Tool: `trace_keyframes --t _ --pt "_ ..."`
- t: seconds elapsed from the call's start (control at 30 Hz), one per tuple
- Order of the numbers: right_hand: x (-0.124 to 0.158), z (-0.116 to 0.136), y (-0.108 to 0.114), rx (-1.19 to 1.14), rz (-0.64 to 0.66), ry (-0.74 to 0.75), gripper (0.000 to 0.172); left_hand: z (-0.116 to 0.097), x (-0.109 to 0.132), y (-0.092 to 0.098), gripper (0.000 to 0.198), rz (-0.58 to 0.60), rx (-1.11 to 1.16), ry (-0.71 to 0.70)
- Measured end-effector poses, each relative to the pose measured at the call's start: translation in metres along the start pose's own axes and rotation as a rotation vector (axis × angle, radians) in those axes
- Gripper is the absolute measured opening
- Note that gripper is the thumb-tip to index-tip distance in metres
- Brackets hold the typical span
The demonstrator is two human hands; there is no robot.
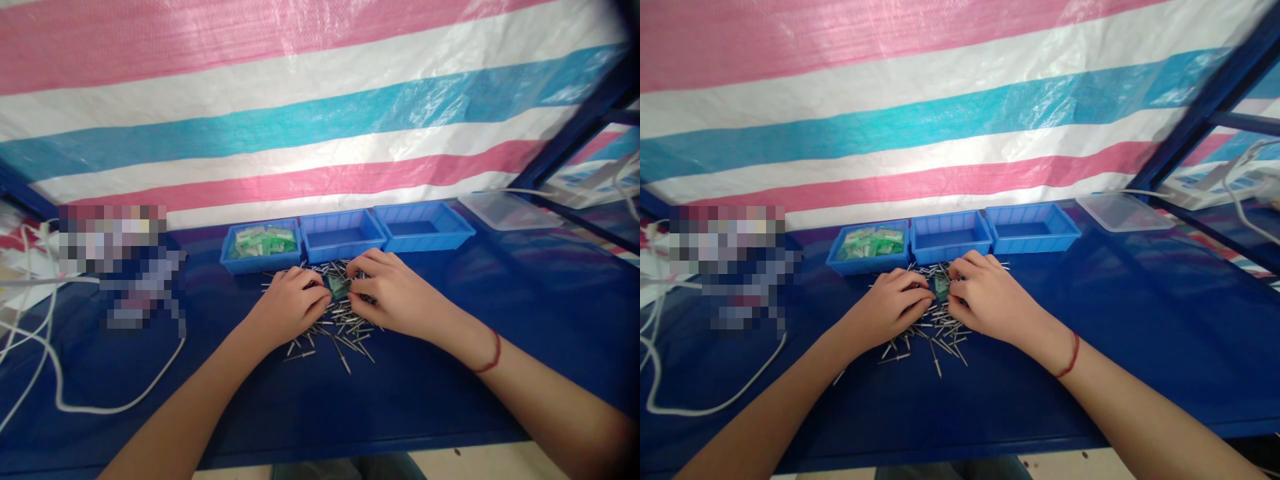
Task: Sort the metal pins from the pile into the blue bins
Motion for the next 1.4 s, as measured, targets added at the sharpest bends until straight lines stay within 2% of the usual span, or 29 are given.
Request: trace_keyframes --t 0.37,0.7,0.83,0.93,1.03,1.13,1.3,1.4 --pt "0.004 0.001 0.0 0.006 0.004 0.086 0.019 0.0 0.001 0.0 0.03 0.005 0.021 0.008" --pt "0.008 0.011 -0.001 0.036 -0.042 0.136 0.02 0.003 0.004 0.004 0.03 -0.012 0.022 0.013" --pt "0.007 0.01 0.003 -0.039 -0.064 0.127 0.023 0.006 0.005 0.006 0.029 -0.044 0.021 0.043" --pt "0.006 0.006 0.008 -0.189 -0.134 0.113 0.025 0.009 0.005 0.006 0.029 -0.094 0.035 0.091" --pt "0.005 0.0 0.014 -0.431 -0.23 0.044 0.025 0.011 0.005 0.006 0.033 -0.164 0.1 0.15" --pt "0.005 -0.006 0.015 -0.647 -0.272 -0.093 0.022 0.011 0.004 0.005 0.034 -0.232 0.248 0.221" --pt "0.003 -0.011 0.008 -0.95 -0.194 -0.337 0.014 0.01 0.002 0.007 0.026 -0.306 0.476 0.341" --pt "0.001 -0.013 0.003 -1.127 -0.117 -0.467 0.028 0.011 0.002 0.007 0.025 -0.388 0.596 0.388"
Point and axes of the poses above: each hand's wrist, its own x-axis away from the middle knuckle, its own y-axis out of the back of the hand, z = x × y, the point moved 2 cm from there along -x, towards the middle knuckle, and after that the axes turned 13 degrees about -y, right-handed, at the moved point
